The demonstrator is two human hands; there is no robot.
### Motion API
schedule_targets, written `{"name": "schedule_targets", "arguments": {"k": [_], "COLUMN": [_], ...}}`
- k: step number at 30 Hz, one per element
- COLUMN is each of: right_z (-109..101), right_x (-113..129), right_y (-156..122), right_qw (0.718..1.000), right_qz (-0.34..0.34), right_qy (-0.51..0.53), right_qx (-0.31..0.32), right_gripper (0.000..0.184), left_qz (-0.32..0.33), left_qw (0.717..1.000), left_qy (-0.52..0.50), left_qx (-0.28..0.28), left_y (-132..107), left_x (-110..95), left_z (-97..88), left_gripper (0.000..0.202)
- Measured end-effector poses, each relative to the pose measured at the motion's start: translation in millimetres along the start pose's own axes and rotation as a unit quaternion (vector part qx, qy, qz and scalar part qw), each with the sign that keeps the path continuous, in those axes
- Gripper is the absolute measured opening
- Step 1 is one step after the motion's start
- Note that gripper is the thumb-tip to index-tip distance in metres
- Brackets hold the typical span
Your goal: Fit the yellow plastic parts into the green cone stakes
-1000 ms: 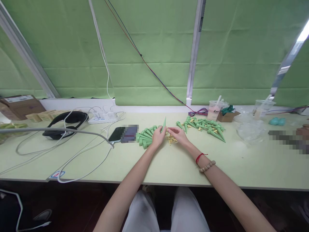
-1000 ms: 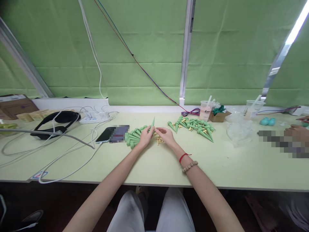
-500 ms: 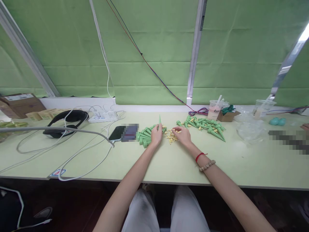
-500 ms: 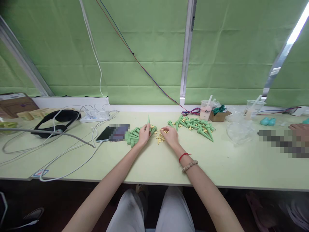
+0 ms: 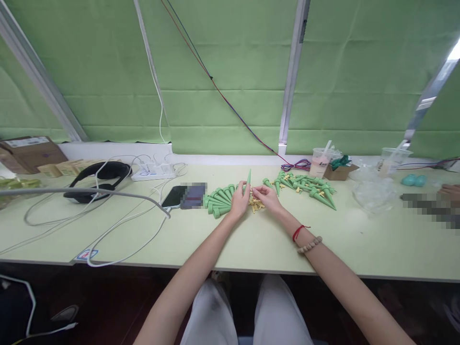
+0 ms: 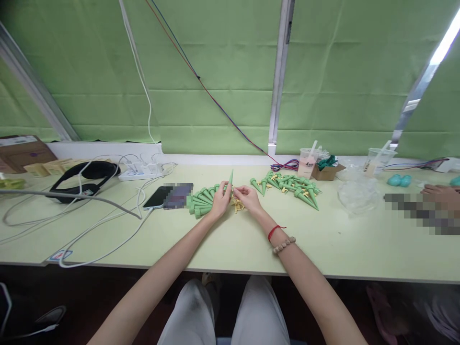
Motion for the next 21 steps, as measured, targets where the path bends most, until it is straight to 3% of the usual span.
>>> {"name": "schedule_targets", "arguments": {"k": [7, 14, 16, 18, 21], "right_z": [-2.4, -6.4, -4.9, -2.1, 2.5], "right_x": [-3.5, 8.6, 9.3, 8.3, 8.2], "right_y": [-1.5, -7.7, -7.2, -5.8, -5.7], "right_qw": [0.99, 0.949, 0.97, 0.996, 0.987], "right_qz": [-0.1, -0.204, -0.165, -0.06, 0.115], "right_qy": [-0.104, -0.235, -0.176, -0.065, 0.076], "right_qx": [-0.008, -0.039, -0.032, 0.001, 0.089], "right_gripper": [0.027, 0.021, 0.023, 0.03, 0.036], "left_qz": [0.021, 0.005, 0.013, 0.027, 0.048], "left_qw": [0.998, 0.997, 0.998, 0.997, 0.994], "left_qy": [0.005, -0.032, -0.016, 0.012, 0.048], "left_qx": [0.054, 0.063, 0.061, 0.07, 0.091], "left_y": [0.9, 3.6, 3.6, 3.1, 1.6], "left_x": [4.1, 6.1, 2.6, -1.5, -6.2], "left_z": [0.2, 1.9, -0.6, -3.5, -7.0], "left_gripper": [0.028, 0.031, 0.033, 0.035, 0.039]}}
Point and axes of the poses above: each hand's wrist, its own y-axis towards the middle knuckle, its own z-axis out of the palm, x = y × z, the point moved 1 cm from there along y, towards the middle knuckle, and after that the axes turned 15 degrees about -y, right-handed, at the moved point
